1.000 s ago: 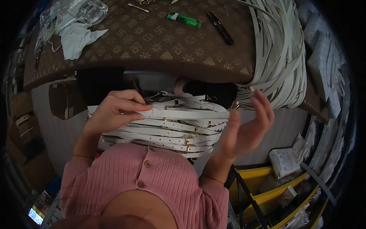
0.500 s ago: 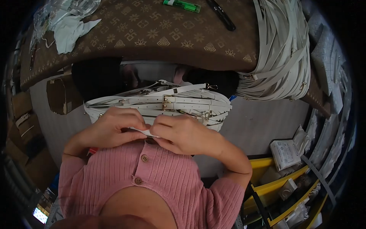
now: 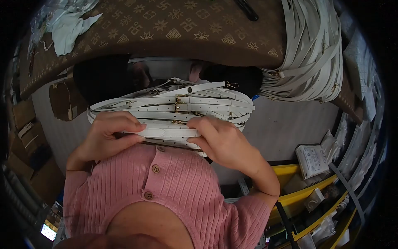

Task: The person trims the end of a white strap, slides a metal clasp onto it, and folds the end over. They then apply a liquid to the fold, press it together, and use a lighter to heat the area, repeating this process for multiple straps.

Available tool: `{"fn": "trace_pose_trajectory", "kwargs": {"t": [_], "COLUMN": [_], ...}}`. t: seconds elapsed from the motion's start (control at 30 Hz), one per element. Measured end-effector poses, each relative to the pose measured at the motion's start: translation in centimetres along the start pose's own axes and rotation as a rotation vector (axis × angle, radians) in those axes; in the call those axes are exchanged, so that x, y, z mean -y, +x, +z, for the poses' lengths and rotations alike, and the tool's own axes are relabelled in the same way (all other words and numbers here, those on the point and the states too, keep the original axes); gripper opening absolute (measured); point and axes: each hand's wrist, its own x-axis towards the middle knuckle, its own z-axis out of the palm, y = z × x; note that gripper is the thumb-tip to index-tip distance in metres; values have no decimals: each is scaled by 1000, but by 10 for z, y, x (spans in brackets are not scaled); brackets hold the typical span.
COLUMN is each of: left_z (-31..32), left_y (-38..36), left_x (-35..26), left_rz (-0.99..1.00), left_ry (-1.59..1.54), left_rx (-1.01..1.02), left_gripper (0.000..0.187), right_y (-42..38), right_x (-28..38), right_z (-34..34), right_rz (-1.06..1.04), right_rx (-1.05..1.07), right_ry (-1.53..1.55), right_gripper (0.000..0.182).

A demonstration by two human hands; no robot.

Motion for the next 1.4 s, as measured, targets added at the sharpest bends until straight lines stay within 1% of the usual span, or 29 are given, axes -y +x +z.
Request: {"fn": "trace_pose_trajectory", "kwargs": {"t": [0.07, 0.1, 0.17, 0.2, 0.23, 0.27, 0.3, 0.37, 0.4, 0.47, 0.5, 0.57, 0.7, 0.77, 0.83, 0.9, 0.93, 1.0, 1.07, 1.1, 1.17, 1.2, 1.27, 1.3, 1.33, 1.37, 1.4], "left_z": [5, 8, 13, 14, 14, 14, 14, 13, 13, 14, 16, 17, 25, 27, 24, 10, 1, -27, -59, -68, -77, -73, -62, -54, -45, -44, -50], "left_y": [4, 6, 14, 17, 17, 16, 14, 10, 9, 9, 9, 11, 13, 13, 14, 12, 7, -10, -33, -47, -70, -75, -80, -84, -89, -87, -78], "left_x": [-2, -3, -6, -7, -6, -4, -3, -2, -1, 2, 3, 5, 10, 13, 11, 0, 2, 12, 5, 10, 19, 22, 33, 38, 43, 46, 40], "left_rz": [18, 31, 62, 93, 97, 121, 141, 115, 95, 95, 95, 105, 140, 145, 151, 77, 75, -73, -364, -360, -478, -459, -505, -477, -458, -436, -407], "left_ry": [15, 27, 48, 71, 73, 58, 43, 47, 47, 33, 22, 6, -34, -44, -54, 83, 81, 127, 152, 155, 184, 199, 234, 260, 454, 649, 677], "left_rx": [11, 22, 57, 90, 89, 32, -26, -30, -26, -20, -15, -8, 12, -13, -38, 120, 121, 82, 113, 116, 162, 152, 434, 431, 409, 382, 377], "left_gripper": [15, 15, 15, 16, 16, 15, 13, 13, 13, 12, 12, 11, 11, 13, 15, 17, 17, 16, 13, 13, 13, 13, 14, 14, 16, 17, 17], "right_y": [5, 9, 18, 22, 27, 29, 28, 25, 23, 19, 18, 18, 19, 19, 17, 7, -5, -32, -68, -82, -101, -98, -85, -82, -77, -68, -59], "right_x": [-1, 2, 12, 12, 9, 7, 5, 0, -2, -4, -4, -6, -10, -11, -6, 1, 2, 1, -8, -13, -25, -26, -22, -22, -21, -22, -21], "right_z": [6, 9, 16, 20, 24, 27, 28, 27, 24, 17, 19, 28, 39, 40, 31, 11, -4, -31, -64, -69, -67, -62, -46, -43, -45, -51, -58], "right_rz": [-183, -183, -282, -281, -304, -328, -333, -298, -298, -234, -227, -346, -360, -317, -302, -233, -181, 61, 345, 345, 662, 648, 357, 316, 309, 271, 231], "right_rx": [-14, -15, 82, 79, 5, -67, -64, -91, -89, -30, -28, -172, -161, -189, -159, -135, -140, -236, -128, -134, 33, 14, 145, 87, 54, -86, -228], "right_ry": [-134, -135, -104, -109, -69, -25, -23, 98, 101, -36, -37, -10, 73, 98, 99, 49, -2, 145, 179, 177, 59, 48, -123, -104, -123, -166, -208], "right_gripper": [29, 29, 30, 30, 31, 33, 33, 32, 32, 28, 28, 25, 25, 27, 26, 24, 22, 21, 22, 22, 27, 27, 28, 27, 27, 25, 23]}}
